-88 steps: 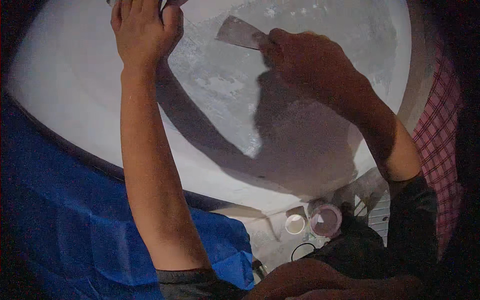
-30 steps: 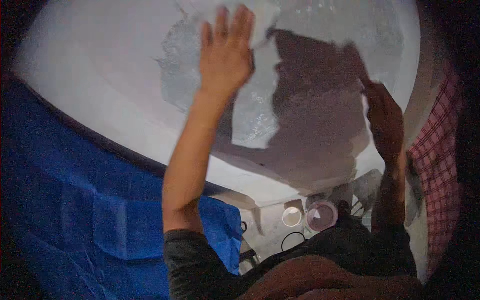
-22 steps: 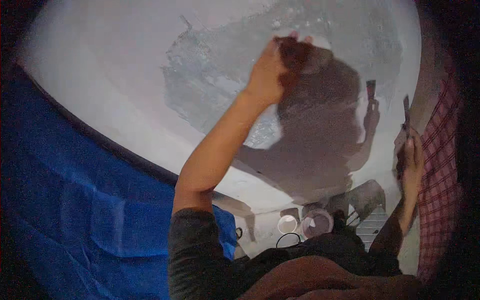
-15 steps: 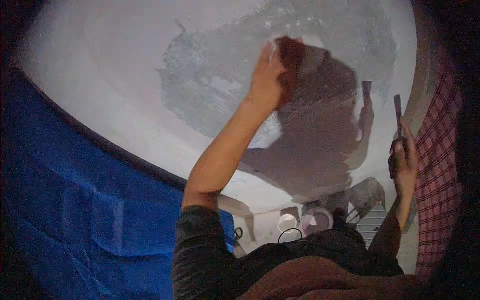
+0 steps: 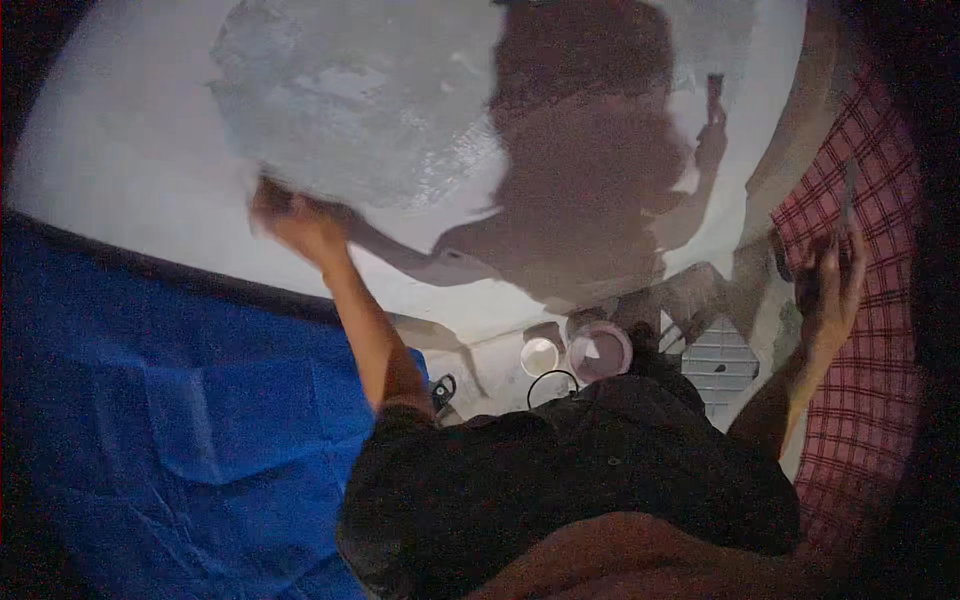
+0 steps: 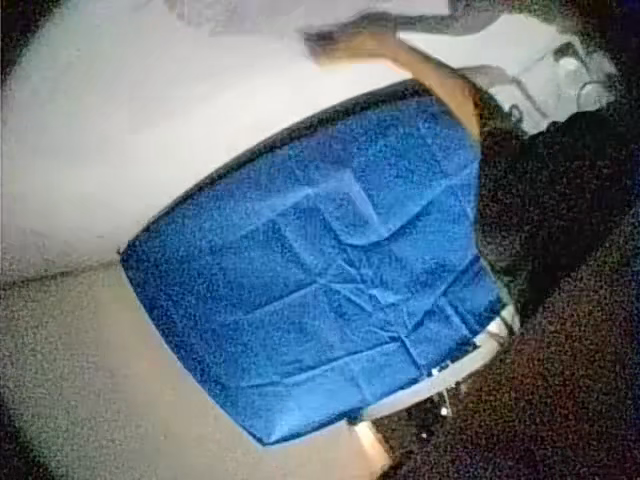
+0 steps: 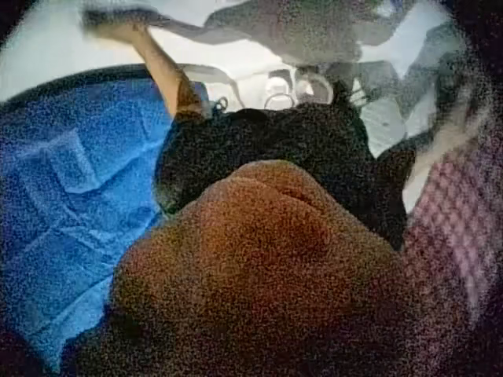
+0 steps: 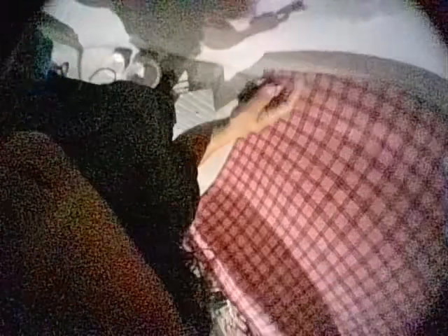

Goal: Sanding and smoothing a patched area on a curved wall surface using sandpaper and a putty knife.

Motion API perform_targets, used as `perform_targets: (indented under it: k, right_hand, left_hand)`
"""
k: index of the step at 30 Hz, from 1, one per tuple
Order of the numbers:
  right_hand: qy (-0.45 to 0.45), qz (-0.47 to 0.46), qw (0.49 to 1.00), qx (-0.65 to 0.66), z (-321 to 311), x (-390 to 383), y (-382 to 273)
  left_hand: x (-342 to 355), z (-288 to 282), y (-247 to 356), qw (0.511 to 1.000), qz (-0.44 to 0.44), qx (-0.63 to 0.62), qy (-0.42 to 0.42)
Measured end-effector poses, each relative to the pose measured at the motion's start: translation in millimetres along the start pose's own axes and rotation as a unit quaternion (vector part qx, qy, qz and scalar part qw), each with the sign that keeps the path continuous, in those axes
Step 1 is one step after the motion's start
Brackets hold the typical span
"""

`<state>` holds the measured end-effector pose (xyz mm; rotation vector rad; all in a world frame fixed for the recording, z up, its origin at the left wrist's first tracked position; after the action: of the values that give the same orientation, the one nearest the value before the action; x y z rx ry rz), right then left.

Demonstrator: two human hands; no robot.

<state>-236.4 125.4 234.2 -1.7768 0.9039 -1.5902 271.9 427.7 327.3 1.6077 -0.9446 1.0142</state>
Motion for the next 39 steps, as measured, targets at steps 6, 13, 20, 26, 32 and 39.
perform_targets:
  k: [6,13,20,26,32,39]
  right_hand:
    - [-0.001,0.193,0.980,0.046,-48.9,-9.6,50.1]
    - [0.004,0.032,0.988,-0.153,-119.5,-1.0,15.5]
    - [0.011,-0.239,0.886,-0.398,-151.0,-36.7,-40.8]
    - [0.099,-0.041,0.952,-0.286,-213.1,-74.7,-7.8]
    - [0.111,0.173,0.971,-0.121,-178.8,-94.1,73.8]
    - [-0.226,0.153,0.961,-0.052,18.3,-48.9,80.3]
  left_hand:
    - [-129.8,118.2,-54.9,0.978,-0.045,0.192,0.068]
    - [-192.3,346.8,124.1,0.968,-0.120,0.098,-0.198]
    - [-136.3,356.6,216.6,0.976,0.045,-0.110,-0.181]
    - [-48.3,219.0,55.5,0.899,-0.033,0.423,-0.113]
    - [20.4,13.1,-80.3,0.969,-0.033,0.219,0.105]
    - [-92.9,42.1,14.8,0.915,-0.022,0.197,-0.351]
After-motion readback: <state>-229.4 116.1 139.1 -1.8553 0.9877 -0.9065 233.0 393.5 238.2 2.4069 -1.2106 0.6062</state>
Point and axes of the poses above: each hand's wrist, its own x-axis towards the middle knuckle, its own z-axis out of the palm, y = z × x, the point moved 2 cm from there along x, towards the middle knuckle, and after that the axes turned 9 degrees about -x, right-handed, at the moved point
